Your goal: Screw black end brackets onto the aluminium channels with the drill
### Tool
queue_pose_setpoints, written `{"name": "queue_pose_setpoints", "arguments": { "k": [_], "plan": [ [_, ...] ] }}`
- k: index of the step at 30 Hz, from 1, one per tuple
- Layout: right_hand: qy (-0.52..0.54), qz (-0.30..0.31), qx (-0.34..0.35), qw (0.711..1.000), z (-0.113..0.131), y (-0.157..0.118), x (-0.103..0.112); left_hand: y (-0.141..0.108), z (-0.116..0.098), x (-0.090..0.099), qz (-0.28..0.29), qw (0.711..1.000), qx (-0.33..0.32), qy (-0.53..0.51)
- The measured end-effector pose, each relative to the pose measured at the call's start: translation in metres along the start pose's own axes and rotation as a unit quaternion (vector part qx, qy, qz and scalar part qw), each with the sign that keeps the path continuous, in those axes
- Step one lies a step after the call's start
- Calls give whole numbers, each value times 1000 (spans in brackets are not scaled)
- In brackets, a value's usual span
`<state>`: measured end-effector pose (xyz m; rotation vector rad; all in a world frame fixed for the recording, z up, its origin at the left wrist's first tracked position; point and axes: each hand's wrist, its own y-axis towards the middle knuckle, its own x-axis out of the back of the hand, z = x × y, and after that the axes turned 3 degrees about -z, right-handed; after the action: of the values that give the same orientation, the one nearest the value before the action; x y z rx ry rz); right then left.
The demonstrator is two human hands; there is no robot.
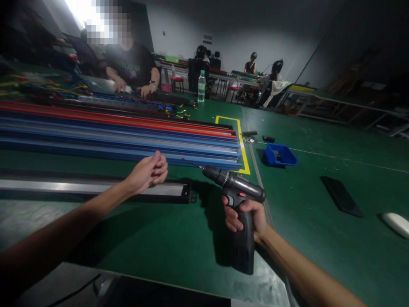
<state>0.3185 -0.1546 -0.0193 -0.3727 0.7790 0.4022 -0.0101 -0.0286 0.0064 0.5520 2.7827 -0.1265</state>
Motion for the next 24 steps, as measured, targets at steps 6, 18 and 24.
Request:
{"name": "queue_pose_setpoints", "arguments": {
  "k": [6, 18, 24],
  "plan": [
    [29, 14, -20, 999, -4, -11, 20, -8, 11, 7, 83, 995, 9, 47],
    [-3, 14, -82, 997, -10, -18, 24, -7, 8, 8, 39, 987, 4, 154],
    [-5, 18, -82, 996, -12, -19, 25, -9, 9, 11, 43, 984, -2, 174]
  ]
}}
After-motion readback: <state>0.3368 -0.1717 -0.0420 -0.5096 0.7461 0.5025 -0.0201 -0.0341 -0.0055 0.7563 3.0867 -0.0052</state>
